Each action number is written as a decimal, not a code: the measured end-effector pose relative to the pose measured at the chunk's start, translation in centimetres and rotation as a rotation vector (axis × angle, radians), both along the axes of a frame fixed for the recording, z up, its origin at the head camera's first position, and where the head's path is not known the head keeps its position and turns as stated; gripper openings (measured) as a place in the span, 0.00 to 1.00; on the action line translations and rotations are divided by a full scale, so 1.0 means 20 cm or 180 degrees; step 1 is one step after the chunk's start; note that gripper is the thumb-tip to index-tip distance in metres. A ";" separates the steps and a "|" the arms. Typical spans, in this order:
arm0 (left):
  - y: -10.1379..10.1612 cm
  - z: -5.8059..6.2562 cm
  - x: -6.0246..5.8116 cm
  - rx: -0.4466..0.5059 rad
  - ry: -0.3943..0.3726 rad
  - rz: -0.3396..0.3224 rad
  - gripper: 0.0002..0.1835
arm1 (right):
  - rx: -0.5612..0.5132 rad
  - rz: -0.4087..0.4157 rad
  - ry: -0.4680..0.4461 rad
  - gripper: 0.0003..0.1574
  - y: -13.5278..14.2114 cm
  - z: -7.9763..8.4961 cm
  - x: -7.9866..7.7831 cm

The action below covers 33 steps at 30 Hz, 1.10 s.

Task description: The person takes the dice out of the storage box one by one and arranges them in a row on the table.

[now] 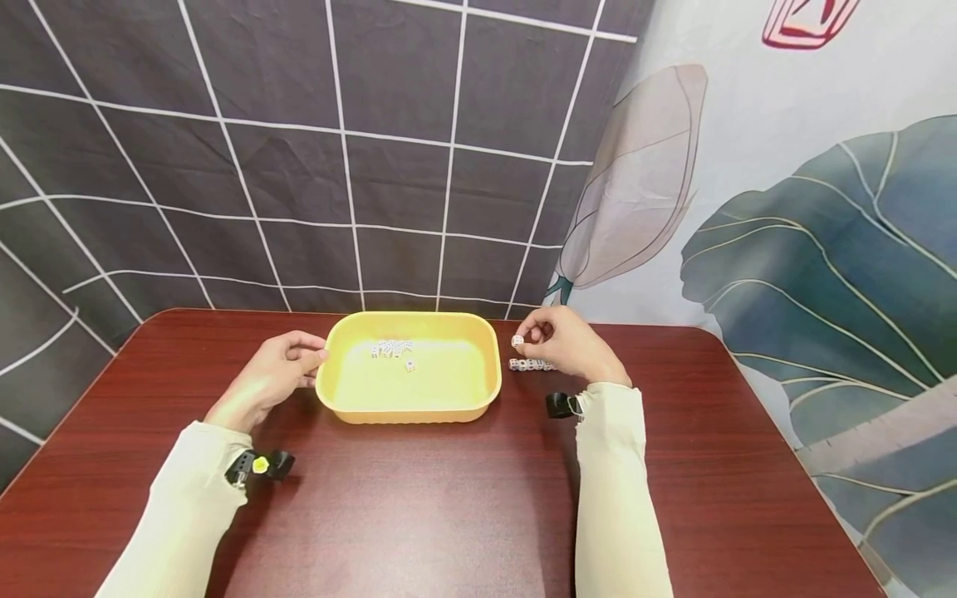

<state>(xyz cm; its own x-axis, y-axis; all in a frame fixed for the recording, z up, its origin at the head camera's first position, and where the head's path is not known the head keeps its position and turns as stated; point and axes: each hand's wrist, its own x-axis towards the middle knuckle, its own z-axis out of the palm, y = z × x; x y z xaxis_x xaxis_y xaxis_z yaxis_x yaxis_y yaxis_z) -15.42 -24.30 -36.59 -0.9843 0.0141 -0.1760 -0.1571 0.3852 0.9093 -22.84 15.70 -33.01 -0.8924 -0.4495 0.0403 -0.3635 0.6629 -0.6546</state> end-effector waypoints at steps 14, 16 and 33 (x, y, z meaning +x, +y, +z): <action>0.00 -0.02 0.00 0.0001 0.0089 0.0016 0.19 | -0.0043 -0.0200 -0.0008 0.02 0.17 -0.04 -0.01; 0.00 -0.02 0.00 0.0006 0.0092 0.0016 0.19 | -0.0038 -0.0249 -0.0016 0.02 0.19 -0.05 -0.01; 0.00 -0.02 0.00 0.0006 0.0105 -0.0040 0.20 | 0.0321 -0.0560 -0.0104 0.03 0.33 -0.15 -0.05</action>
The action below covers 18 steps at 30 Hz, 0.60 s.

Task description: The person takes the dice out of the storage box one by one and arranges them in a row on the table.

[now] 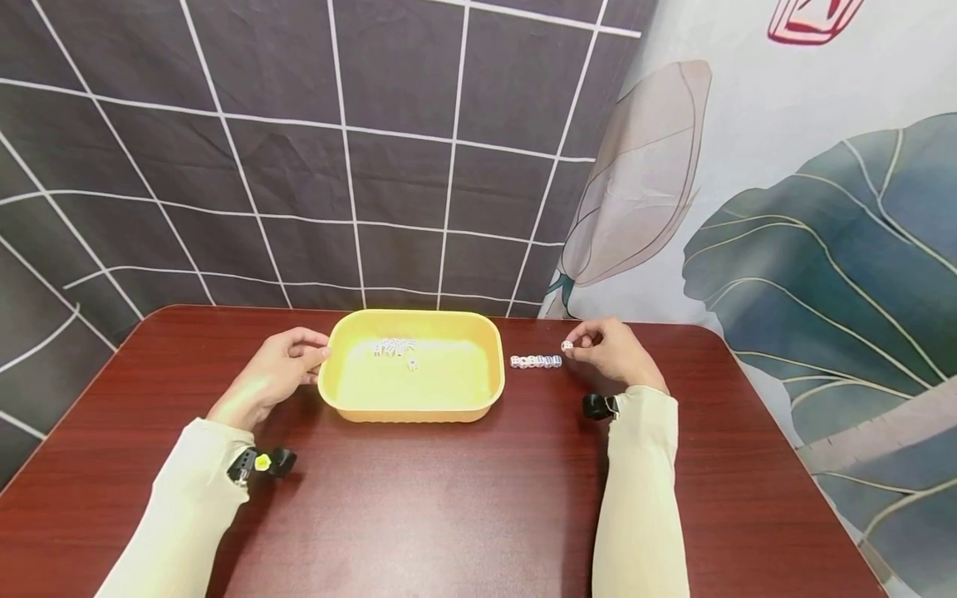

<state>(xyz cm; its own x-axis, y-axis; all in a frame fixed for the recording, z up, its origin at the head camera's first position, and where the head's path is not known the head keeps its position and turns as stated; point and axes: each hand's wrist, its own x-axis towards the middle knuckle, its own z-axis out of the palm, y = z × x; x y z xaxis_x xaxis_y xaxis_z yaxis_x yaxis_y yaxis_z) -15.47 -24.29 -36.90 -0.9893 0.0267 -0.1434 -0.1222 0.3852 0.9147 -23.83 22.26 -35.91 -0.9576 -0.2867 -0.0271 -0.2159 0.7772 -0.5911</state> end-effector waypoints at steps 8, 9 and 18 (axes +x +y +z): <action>0.01 0.01 0.00 0.0042 -0.0036 -0.0044 0.19 | -0.0034 -0.0157 -0.0197 0.04 0.03 -0.08 -0.02; 0.01 0.01 0.00 0.0039 -0.0038 -0.0046 0.19 | -0.0031 -0.0172 -0.0202 0.04 0.03 -0.09 -0.02; 0.02 0.01 0.00 -0.0009 -0.0063 -0.0060 0.19 | 0.0049 -0.0218 -0.0324 0.05 0.03 -0.13 -0.03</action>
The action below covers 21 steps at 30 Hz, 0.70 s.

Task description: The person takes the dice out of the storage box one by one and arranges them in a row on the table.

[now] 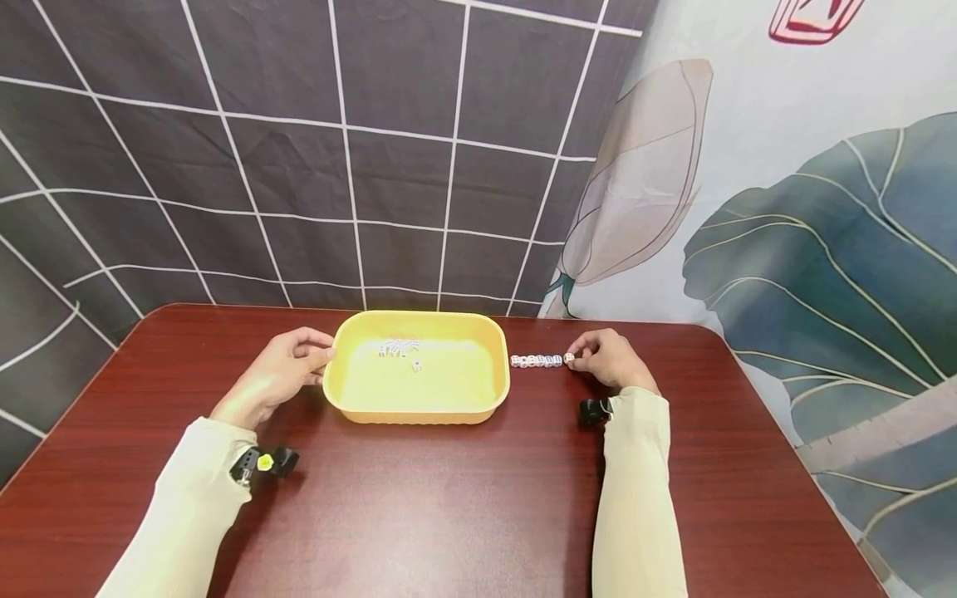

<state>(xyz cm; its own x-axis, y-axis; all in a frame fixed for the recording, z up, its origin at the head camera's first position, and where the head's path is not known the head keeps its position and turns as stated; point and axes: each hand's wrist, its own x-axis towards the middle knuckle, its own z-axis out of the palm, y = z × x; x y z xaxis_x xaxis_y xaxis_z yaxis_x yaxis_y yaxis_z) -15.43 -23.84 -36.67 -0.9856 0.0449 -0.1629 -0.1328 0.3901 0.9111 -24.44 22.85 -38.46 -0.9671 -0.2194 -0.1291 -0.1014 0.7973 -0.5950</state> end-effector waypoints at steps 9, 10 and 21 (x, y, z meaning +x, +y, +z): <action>0.00 -0.01 0.00 -0.0013 -0.0008 -0.0027 0.19 | 0.0029 -0.0004 -0.0090 0.07 0.00 -0.02 -0.01; 0.00 -0.01 0.00 -0.0015 -0.0013 -0.0028 0.19 | 0.0041 -0.0009 -0.0093 0.07 0.00 -0.01 -0.01; -0.01 -0.01 -0.01 -0.0047 -0.0015 -0.0055 0.20 | 0.0046 0.0065 0.0118 0.17 -0.04 0.11 0.02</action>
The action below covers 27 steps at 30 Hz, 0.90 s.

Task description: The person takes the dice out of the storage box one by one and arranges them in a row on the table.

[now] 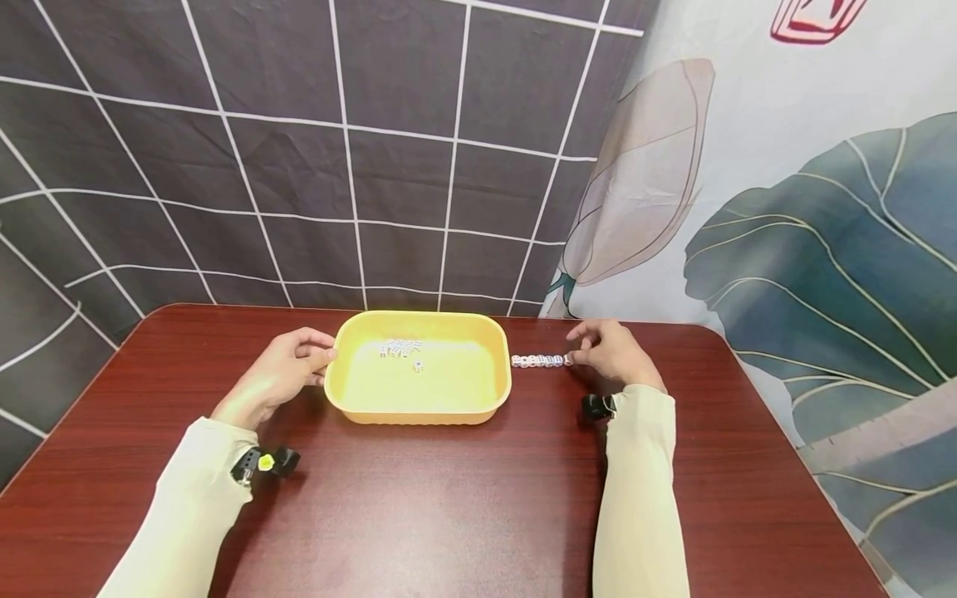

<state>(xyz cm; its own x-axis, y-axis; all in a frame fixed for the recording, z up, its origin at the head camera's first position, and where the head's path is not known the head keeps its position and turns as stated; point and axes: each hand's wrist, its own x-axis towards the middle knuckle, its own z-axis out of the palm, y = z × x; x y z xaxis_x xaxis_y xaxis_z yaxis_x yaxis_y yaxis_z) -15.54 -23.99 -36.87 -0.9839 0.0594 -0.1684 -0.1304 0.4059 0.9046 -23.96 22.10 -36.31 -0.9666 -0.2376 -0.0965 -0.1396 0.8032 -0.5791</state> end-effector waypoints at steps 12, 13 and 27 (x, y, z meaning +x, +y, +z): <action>0.01 0.00 0.00 0.0108 0.0034 0.0006 0.18 | -0.0249 0.0296 0.0261 0.17 -0.15 0.10 0.02; 0.01 0.00 0.00 0.0116 0.0036 0.0010 0.18 | -0.0260 0.0310 0.0270 0.17 -0.17 0.10 0.02; 0.01 0.01 0.00 0.0107 0.0046 0.0016 0.19 | -0.0344 0.0317 0.0322 0.15 -0.34 0.14 0.03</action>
